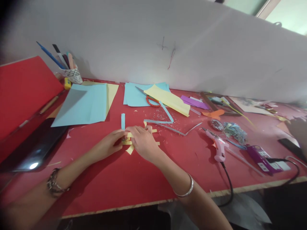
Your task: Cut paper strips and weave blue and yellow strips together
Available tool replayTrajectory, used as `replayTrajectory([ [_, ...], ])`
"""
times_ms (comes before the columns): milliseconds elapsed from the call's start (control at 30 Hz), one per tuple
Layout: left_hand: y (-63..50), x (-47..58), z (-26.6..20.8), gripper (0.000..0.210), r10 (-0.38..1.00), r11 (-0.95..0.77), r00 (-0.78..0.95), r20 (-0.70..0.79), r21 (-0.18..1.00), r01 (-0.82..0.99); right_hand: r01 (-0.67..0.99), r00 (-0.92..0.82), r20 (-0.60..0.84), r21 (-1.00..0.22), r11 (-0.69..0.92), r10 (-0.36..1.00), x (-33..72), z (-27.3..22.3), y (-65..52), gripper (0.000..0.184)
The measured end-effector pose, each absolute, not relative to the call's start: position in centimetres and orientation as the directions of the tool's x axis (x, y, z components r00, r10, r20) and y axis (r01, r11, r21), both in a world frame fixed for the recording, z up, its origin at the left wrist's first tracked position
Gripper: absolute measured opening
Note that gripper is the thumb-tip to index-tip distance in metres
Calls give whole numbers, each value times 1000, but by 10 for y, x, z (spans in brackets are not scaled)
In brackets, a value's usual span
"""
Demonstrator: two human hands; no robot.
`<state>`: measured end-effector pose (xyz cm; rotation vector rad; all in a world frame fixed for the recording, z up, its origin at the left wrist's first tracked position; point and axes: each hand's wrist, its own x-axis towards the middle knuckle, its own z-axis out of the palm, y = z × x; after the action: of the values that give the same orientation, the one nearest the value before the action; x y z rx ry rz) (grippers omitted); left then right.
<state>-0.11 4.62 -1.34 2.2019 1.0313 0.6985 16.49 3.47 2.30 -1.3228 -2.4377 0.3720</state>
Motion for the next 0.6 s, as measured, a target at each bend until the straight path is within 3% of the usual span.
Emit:
replayTrajectory([
  [233, 50, 0, -19, 4, 802, -530, 560, 208, 679, 508, 722, -517, 184, -432, 541, 836, 162, 26, 31, 40],
  [600, 50, -1, -15, 20, 783, -567, 582, 220, 636, 523, 683, -534, 210, -463, 565, 819, 164, 27, 30, 40],
])
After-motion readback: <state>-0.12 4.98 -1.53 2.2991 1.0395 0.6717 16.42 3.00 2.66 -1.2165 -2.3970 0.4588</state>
